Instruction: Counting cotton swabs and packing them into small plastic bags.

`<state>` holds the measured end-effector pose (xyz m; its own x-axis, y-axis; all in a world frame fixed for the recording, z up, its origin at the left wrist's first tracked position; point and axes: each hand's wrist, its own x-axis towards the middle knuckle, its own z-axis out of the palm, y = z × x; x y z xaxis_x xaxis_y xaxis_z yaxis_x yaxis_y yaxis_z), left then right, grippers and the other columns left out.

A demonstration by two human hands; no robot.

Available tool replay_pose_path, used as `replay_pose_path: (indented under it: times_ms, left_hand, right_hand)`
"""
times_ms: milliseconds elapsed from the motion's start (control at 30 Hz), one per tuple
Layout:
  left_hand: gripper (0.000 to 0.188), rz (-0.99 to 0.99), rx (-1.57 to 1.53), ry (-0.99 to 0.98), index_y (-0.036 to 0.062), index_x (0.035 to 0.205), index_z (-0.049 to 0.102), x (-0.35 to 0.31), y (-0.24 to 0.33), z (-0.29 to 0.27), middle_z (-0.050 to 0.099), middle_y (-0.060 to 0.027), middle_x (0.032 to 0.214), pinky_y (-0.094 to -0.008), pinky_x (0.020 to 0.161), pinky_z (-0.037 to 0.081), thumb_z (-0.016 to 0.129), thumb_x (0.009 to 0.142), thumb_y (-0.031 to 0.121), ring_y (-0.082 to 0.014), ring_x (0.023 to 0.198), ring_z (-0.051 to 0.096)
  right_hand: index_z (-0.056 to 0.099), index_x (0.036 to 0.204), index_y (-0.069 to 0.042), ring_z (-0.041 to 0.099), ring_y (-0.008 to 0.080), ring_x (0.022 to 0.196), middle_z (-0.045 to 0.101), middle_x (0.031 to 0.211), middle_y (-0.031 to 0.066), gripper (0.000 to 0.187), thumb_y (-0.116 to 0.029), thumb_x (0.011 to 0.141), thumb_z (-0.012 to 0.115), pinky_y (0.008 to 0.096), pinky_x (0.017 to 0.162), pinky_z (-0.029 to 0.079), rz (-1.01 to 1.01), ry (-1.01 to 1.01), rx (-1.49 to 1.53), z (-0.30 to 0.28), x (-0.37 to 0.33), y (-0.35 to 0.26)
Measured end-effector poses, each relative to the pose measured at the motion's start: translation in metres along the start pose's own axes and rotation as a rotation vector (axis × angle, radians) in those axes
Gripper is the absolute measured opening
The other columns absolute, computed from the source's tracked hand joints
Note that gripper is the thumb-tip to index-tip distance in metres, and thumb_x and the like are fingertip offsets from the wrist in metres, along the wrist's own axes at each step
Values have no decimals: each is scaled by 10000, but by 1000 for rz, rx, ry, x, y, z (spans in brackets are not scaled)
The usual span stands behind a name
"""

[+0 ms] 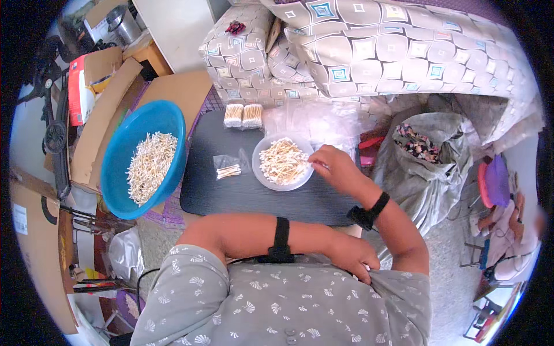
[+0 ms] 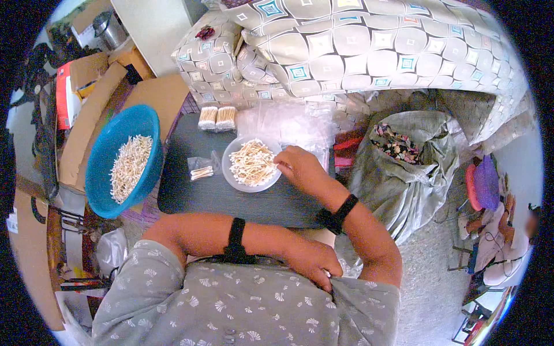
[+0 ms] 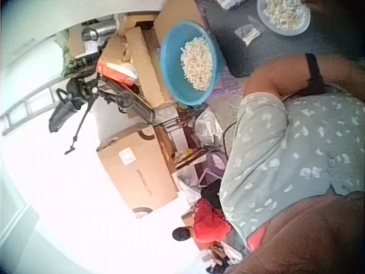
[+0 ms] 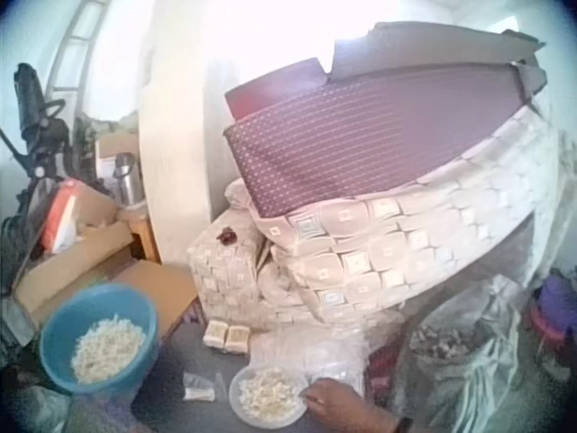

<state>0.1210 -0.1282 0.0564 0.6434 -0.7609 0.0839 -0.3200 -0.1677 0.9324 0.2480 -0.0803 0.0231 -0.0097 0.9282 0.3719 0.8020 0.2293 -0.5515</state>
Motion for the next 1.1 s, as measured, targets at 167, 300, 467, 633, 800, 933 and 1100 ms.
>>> replay_pose_path:
  times_ms: [167,300,467,633,800,933,1100]
  left_hand:
    - [268,-85,-84,215,23,938,629,-33,-1,-12,670,-104,865,-321,692,490,595,868,280,-189,776,638]
    - [226,-380,-136,531,50,998,640,-96,13,-38,670,-54,891,-291,687,495,583,882,234,-132,741,632]
    - [221,-699,-483,1285,70,1014,621,-183,-9,-39,527,21,695,-198,438,318,516,918,239,-44,500,409]
    - [255,-483,-708,1435,62,1058,574,-224,-10,-15,431,44,645,-195,397,225,477,944,269,-28,453,283]
    - [296,-438,-767,1501,49,1030,555,-239,-6,6,406,37,617,-185,382,238,420,981,308,-40,446,294]
    - [288,-252,-889,1576,45,1045,556,-238,-15,15,427,34,630,-188,403,246,439,977,299,-41,455,300]
    - [277,-175,-951,1674,29,1062,552,-215,-16,14,436,30,638,-187,441,272,453,974,273,-40,490,319]
  right_hand:
    - [617,877,-80,560,313,856,586,857,116,105,-127,783,611,401,739,467,33,59,0,17,12,12]
    - [634,846,-98,552,319,862,587,853,110,111,-146,746,630,413,748,462,17,118,-5,36,6,17]
    - [644,833,-109,548,317,856,580,852,105,132,-158,711,652,413,752,459,5,202,-48,48,6,10]
    - [642,804,-97,544,298,835,577,853,85,119,-107,689,669,403,746,449,-13,170,-127,54,19,4]
    - [616,753,-97,544,291,822,569,835,75,87,-98,680,664,395,707,452,-23,74,-304,64,24,2]
    - [610,742,-101,546,291,819,571,838,74,73,-108,689,660,394,703,455,-2,69,-374,72,26,5]
    - [610,750,-86,550,297,838,573,839,90,69,-132,722,653,401,725,461,105,130,-297,64,25,-4]
